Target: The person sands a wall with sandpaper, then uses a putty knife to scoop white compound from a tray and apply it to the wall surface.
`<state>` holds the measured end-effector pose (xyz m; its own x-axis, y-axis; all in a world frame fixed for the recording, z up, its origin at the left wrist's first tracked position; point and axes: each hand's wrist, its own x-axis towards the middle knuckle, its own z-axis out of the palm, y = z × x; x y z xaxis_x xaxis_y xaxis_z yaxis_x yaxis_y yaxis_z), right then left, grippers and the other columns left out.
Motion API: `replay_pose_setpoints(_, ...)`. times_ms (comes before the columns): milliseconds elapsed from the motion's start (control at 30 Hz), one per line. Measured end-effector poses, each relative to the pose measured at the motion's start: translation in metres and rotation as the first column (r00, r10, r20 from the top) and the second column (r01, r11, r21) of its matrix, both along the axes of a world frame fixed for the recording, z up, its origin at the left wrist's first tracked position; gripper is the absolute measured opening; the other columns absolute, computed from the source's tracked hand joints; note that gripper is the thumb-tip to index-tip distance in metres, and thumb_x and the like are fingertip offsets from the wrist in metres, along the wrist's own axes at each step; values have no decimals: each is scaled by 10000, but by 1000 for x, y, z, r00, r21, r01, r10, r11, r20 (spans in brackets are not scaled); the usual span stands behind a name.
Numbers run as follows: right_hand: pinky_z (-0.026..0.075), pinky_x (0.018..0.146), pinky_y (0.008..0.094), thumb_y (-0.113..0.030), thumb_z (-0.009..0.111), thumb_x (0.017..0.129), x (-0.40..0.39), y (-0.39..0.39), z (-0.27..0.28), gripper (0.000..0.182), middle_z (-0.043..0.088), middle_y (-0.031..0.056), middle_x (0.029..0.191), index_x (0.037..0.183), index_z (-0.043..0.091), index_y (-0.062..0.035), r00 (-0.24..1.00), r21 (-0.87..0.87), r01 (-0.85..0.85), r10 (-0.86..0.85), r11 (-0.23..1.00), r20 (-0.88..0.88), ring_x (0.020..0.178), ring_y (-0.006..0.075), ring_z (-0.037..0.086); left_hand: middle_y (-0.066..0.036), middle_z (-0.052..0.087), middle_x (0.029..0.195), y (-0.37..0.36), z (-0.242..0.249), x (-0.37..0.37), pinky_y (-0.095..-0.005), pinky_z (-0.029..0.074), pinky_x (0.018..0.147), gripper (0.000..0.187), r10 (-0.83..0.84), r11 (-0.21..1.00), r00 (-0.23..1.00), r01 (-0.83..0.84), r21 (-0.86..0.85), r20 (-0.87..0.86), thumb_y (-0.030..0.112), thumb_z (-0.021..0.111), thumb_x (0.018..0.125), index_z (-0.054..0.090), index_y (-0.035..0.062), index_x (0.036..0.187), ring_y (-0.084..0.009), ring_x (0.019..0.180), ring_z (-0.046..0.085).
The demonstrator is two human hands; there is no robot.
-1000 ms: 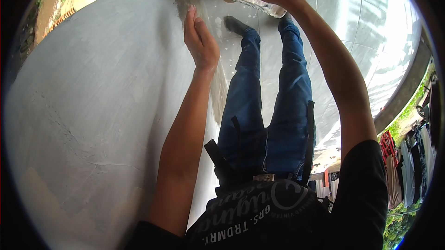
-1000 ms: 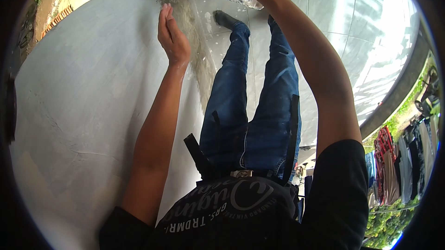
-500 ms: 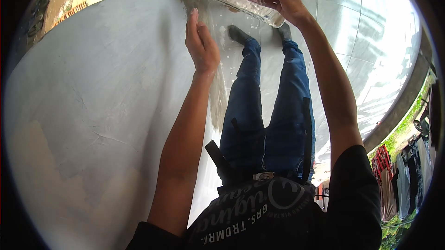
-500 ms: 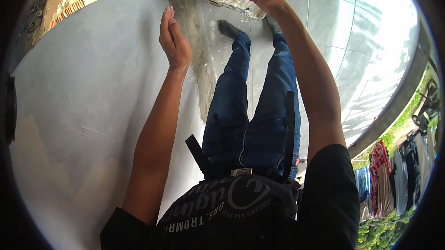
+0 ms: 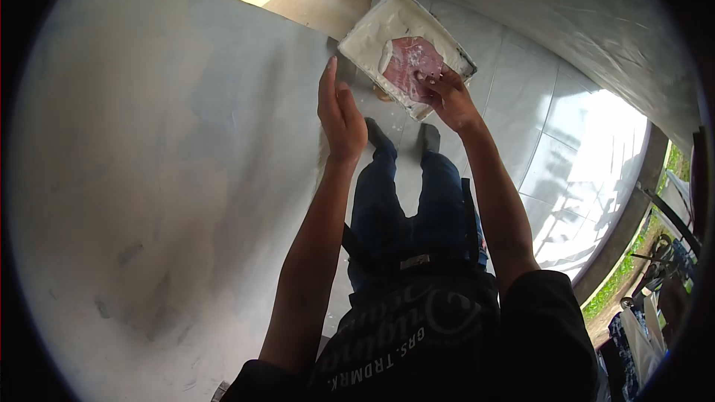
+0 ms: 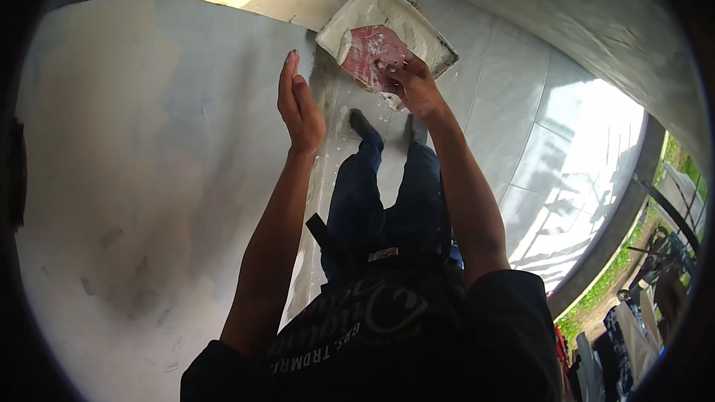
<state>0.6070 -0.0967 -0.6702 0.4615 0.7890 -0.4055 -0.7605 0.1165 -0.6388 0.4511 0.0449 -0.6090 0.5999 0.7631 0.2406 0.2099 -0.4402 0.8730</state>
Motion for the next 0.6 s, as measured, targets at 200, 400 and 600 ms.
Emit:
replay_pose_setpoints(200,600,803,318,-49,664,930,4,6,57,342,714,57,1133,1268,621,-73,998,125,-35,27,992,62,972,150,705,-259,470,1475,-12,59,-6,-417,318,1175,450,151,982,978,-165,90,146,104,302,1053,409,-107,1435,-343,1401,437)
replay_pose_setpoints(400,608,800,334,-37,673,926,4,5,117,329,712,47,1132,1250,628,-71,993,216,-85,65,973,101,971,150,701,-253,485,1462,-23,116,-6,-424,311,1171,457,269,948,926,-303,94,266,112,320,1033,442,-101,1418,-365,1388,442)
replay_pose_setpoints(600,603,817,352,-60,682,928,0,4,143,235,724,41,1102,1163,687,-63,989,278,-131,106,952,101,959,153,704,-251,485,1465,-32,161,-8,-431,303,1172,469,246,929,916,-316,192,317,146,331,1038,440,-100,1421,-366,1399,429)
